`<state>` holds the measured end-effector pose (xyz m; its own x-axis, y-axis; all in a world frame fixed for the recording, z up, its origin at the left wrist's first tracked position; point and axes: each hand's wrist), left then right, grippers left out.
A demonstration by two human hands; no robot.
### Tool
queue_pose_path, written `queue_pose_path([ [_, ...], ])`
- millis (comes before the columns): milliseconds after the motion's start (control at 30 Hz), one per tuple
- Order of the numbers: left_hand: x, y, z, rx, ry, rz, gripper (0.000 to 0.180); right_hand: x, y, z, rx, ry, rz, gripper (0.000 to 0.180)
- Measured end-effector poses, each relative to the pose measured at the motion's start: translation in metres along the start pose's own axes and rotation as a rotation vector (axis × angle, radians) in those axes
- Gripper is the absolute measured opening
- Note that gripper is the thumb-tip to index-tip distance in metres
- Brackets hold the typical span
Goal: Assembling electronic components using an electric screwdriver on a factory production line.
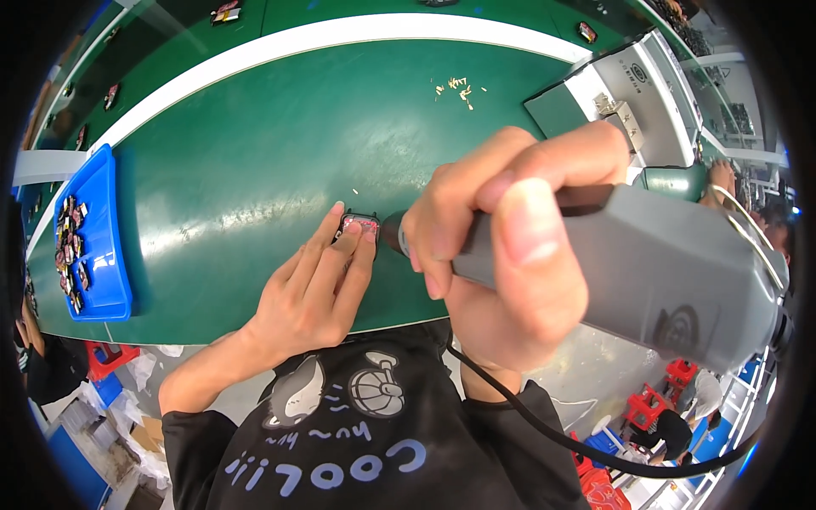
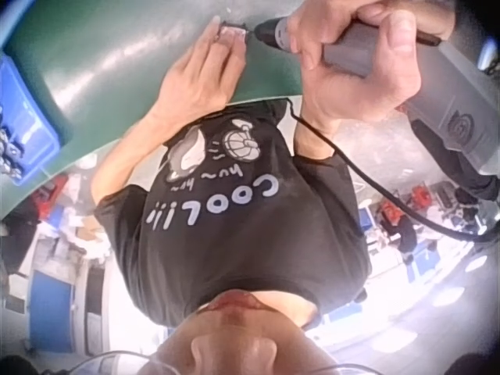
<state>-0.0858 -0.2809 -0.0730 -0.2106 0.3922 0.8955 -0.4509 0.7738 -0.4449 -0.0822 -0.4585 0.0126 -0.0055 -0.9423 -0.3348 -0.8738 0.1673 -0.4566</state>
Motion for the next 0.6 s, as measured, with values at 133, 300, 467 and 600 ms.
queue_pose_path([
  [133,0.0014,-0.0022,0.001,0.036,0.032,-0.001,0.023,0.0049,-0.0022,0.0037,-0.011,-0.002,-0.067,0.022],
  [300,0.0017,-0.0045,-0.0011,0.019,0.013,0.004,0.023,0.006,-0.0037,0.006,-0.022,-0.025,-0.097,0.023],
  [467,0.0012,-0.0054,0.0001,0.024,-0.003,-0.004,0.023,0.0068,-0.0059,0.0072,-0.03,-0.025,-0.118,0.023],
  [600,0.0017,-0.0062,0.0024,0.029,-0.026,-0.017,0.02,0.006,-0.0052,0.0089,-0.045,-0.021,-0.137,0.022],
])
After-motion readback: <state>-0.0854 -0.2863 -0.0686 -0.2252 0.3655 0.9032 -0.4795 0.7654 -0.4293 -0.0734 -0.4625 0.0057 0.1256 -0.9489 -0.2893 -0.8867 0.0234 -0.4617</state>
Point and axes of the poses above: each hand's wrist, its own y-axis away from the middle knuckle, its own x-axis out of the back of the hand, z = x × y, and after that the axes turned 5 degrees about -z, right-handed
